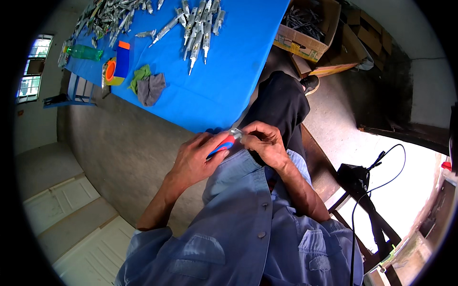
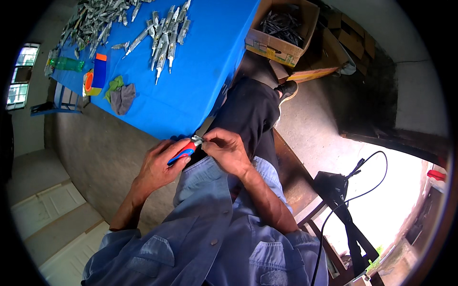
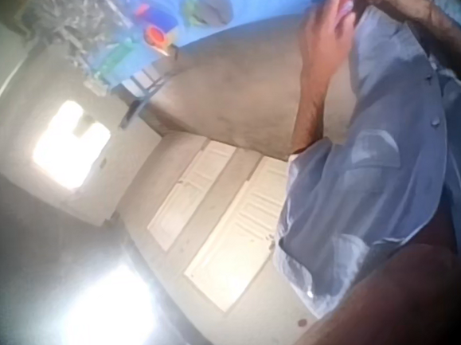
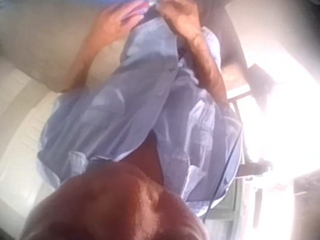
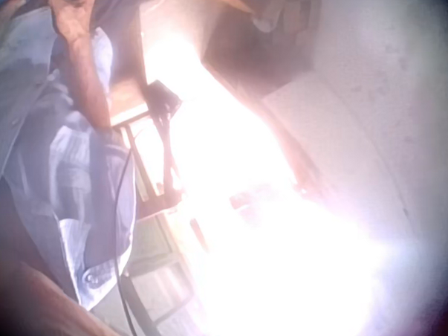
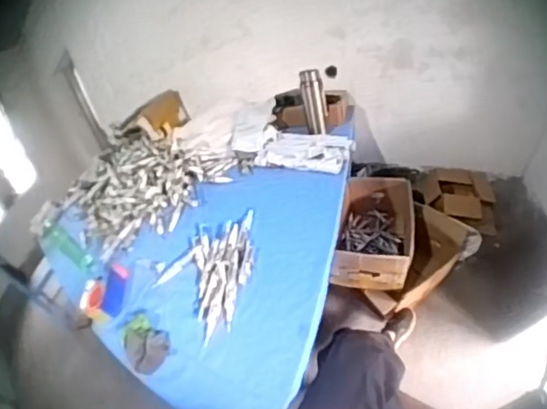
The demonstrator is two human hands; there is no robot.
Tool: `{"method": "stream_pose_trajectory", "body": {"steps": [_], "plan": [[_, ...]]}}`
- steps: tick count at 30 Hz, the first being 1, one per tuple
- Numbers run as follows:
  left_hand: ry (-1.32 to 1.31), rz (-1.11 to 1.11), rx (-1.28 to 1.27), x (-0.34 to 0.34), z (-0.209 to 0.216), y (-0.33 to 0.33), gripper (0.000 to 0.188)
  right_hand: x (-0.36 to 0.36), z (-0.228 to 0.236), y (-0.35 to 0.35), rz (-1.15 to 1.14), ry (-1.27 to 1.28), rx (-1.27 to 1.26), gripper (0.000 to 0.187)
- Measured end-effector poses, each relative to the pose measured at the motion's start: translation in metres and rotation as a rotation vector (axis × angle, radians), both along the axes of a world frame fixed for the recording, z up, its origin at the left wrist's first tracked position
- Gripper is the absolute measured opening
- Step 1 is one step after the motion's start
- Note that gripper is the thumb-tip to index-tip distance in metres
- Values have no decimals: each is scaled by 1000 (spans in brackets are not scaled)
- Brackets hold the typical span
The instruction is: The person uses a red and blue handled tool to apply pressure or glue to small silver-colored metal components while seated at a blue table.
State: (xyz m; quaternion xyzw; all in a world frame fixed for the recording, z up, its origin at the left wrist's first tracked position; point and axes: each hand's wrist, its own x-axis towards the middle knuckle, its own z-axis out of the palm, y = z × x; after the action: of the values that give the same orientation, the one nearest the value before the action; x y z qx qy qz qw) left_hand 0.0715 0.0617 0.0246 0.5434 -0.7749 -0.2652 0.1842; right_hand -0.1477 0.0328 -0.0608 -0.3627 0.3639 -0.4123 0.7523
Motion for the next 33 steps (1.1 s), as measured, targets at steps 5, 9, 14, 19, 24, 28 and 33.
{"method": "stream_pose_trajectory", "body": {"steps": [5,9,14,19,24,28,33], "plan": [[53,4,-2,5,-5,2,51,-1,-3,0,11,3,28,7],[59,7,-13,7,-6,1,50,0,-6,0,2,-19,49,6],[48,22,-46,9,-10,3,48,1,1,-2,-8,-19,54,5],[32,38,18,9,-6,4,48,1,-4,0,1,-13,52,6],[52,45,-18,9,-12,6,43,0,-2,1,17,0,47,8],[78,30,-43,7,-9,4,40,-2,-4,1,32,11,55,9],[88,-3,-1,10,-7,3,47,-3,-4,1,41,7,37,10]]}}
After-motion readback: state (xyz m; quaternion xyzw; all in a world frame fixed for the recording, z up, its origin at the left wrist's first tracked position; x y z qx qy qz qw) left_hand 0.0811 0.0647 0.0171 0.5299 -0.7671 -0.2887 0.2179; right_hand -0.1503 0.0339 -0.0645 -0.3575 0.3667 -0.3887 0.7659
